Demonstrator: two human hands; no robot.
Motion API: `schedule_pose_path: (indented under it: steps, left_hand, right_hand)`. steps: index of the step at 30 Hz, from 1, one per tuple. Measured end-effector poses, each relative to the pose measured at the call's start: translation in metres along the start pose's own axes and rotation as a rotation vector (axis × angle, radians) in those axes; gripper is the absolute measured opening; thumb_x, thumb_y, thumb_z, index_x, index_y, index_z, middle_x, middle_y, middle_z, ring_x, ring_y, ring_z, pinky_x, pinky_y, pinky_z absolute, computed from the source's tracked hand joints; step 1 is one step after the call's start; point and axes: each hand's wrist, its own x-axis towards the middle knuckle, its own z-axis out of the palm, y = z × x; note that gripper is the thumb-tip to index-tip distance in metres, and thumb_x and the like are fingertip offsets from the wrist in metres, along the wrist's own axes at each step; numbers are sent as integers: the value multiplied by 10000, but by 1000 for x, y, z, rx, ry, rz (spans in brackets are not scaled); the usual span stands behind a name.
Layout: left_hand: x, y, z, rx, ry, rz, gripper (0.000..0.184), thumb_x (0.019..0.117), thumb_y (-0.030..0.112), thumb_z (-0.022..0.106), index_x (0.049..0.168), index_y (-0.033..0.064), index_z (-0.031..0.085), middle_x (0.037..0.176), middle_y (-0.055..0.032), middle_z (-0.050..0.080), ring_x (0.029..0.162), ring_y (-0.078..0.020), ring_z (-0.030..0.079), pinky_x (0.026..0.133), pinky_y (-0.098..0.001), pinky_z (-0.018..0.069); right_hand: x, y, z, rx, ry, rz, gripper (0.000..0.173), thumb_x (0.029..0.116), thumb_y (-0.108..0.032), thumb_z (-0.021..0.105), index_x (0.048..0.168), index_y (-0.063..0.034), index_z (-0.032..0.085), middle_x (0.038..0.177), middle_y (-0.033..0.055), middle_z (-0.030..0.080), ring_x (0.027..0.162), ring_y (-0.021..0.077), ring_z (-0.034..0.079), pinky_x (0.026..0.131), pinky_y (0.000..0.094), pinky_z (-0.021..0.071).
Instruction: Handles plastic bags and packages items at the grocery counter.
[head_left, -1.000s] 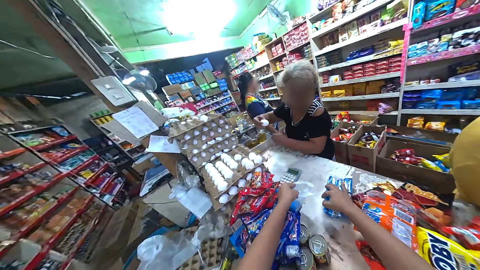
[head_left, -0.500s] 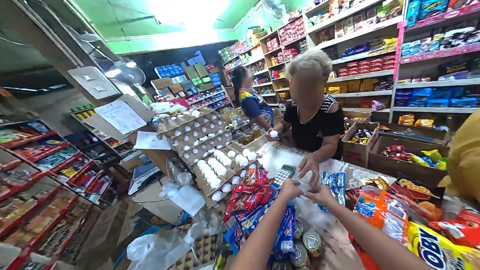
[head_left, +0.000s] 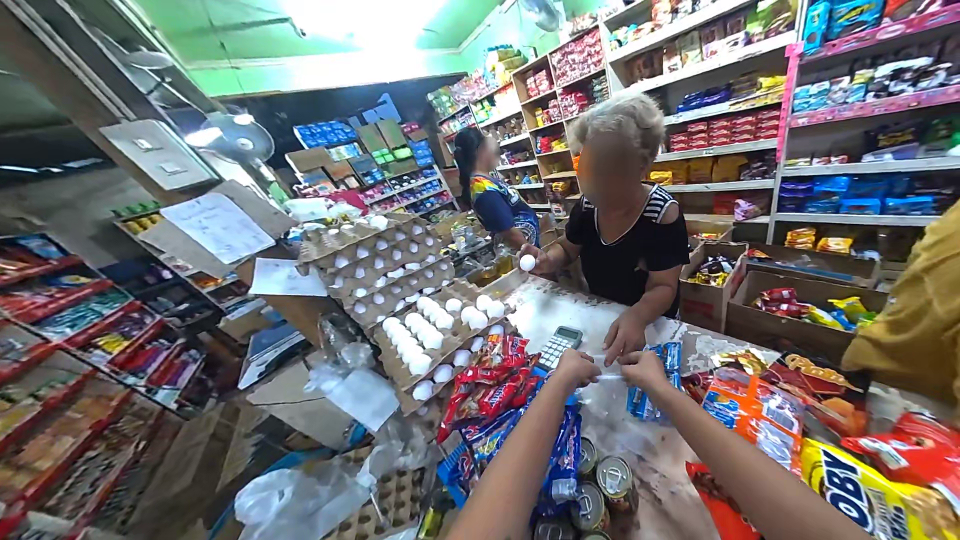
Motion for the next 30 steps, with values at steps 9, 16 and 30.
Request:
schedule_pose_path:
  steps: [9,16,30]
  left_hand:
    - [7,6,4,-73,-4,35,513,849,21,746,1335,22,580,1039,-139,674,796,-168,641,703,-312,556]
    - [8,15,3,-243,42,133,400,926,163,737,1309,86,653,1208,-149,675,875,-226,694,736,-367,593]
    - [-245,-30,30,-274,78,817,471,977,100,665,1439,156,590,1365,-32,655,1029,-193,715,894,-381,613]
  right_hand:
    - [-13,-5,-4,94,-46,-79,304,903,-237,707,1182,-116,719,1030,134,726,865,273,718,760,488,611]
    - [-19,-8,-16,193,66,-236,457,939,-338,714,1367,-197,635,1268,141,645,1012,291,695,776,521,617]
    - [-224,73,-148,-153,-365,-528,301,971,-359,683,1257,-270,708,1095,-29,740,925,155,716,795,406,629]
